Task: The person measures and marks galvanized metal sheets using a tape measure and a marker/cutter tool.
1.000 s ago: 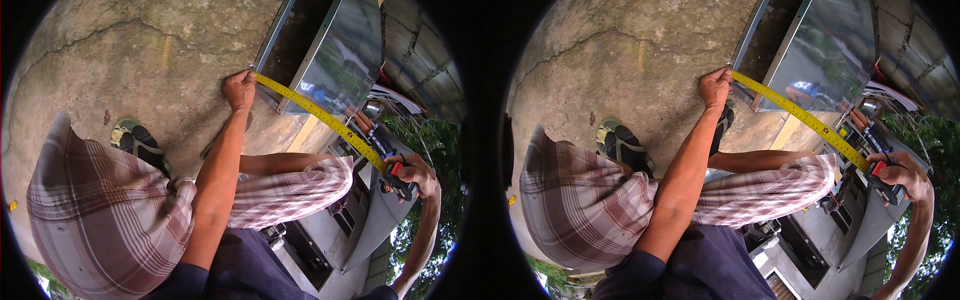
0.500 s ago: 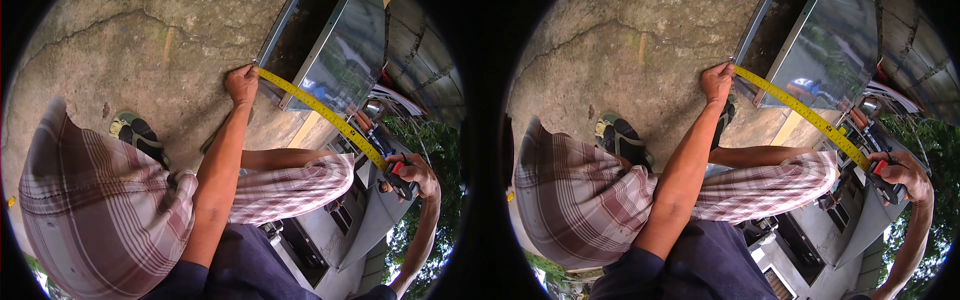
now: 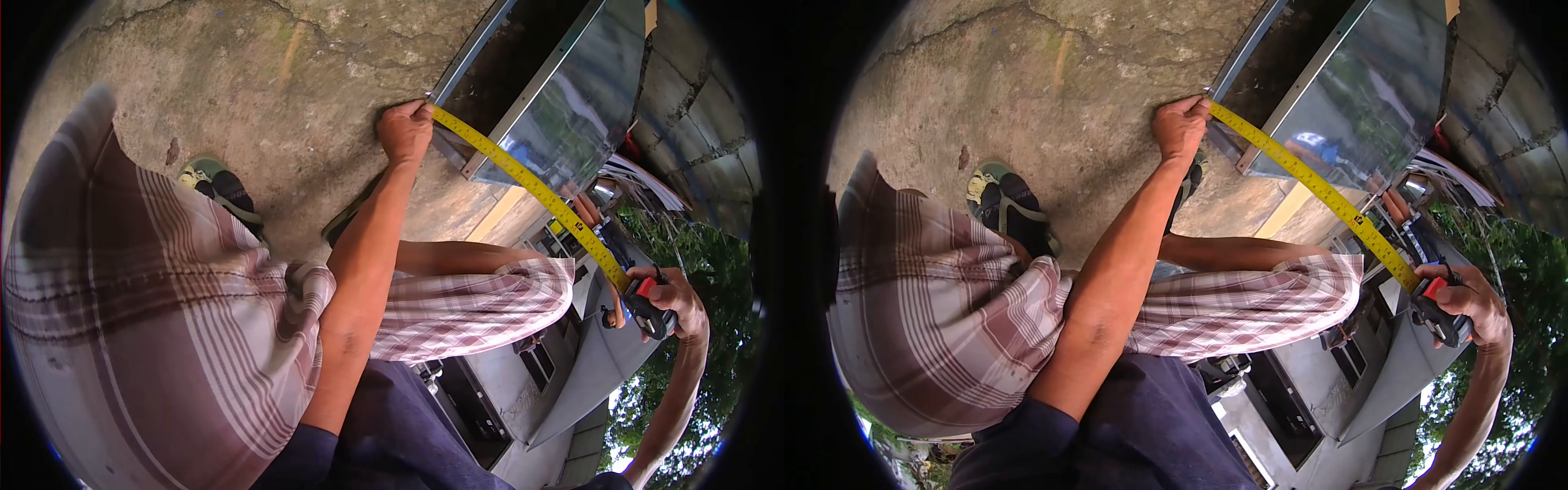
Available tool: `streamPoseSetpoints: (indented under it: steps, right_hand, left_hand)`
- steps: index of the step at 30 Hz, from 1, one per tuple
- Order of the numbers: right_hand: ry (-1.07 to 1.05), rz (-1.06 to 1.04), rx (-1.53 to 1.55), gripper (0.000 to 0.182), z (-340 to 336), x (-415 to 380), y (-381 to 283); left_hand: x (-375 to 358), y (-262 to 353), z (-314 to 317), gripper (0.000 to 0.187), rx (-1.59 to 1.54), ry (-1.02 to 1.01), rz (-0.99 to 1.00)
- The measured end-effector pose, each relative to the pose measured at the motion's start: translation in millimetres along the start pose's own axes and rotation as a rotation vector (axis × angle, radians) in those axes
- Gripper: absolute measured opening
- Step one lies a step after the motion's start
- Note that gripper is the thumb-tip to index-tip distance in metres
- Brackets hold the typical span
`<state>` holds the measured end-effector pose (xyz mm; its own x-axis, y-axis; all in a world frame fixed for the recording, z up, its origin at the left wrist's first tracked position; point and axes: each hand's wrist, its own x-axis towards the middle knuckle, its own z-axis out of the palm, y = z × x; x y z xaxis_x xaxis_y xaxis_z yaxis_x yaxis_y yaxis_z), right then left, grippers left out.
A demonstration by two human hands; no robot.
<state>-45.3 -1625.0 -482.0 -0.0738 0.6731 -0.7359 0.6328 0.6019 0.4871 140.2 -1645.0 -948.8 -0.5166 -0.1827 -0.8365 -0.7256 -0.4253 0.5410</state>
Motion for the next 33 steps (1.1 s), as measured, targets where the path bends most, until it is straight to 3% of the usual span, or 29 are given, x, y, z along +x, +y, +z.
streamPoseSetpoints:
  steps: [4, 33]
  right_hand:
    - [-0.038, -0.006, -0.001, 0.082, -2, 0, 0]
    - [-0.068, -0.033, 0.040, 0.080, -8, 1, 11]
  left_hand:
    - [-1, -2, 0, 0.021, 0.050, -0.010, 0.092]
    - [-8, 8, 1, 0.021, 0.083, 0.014, 0.065]
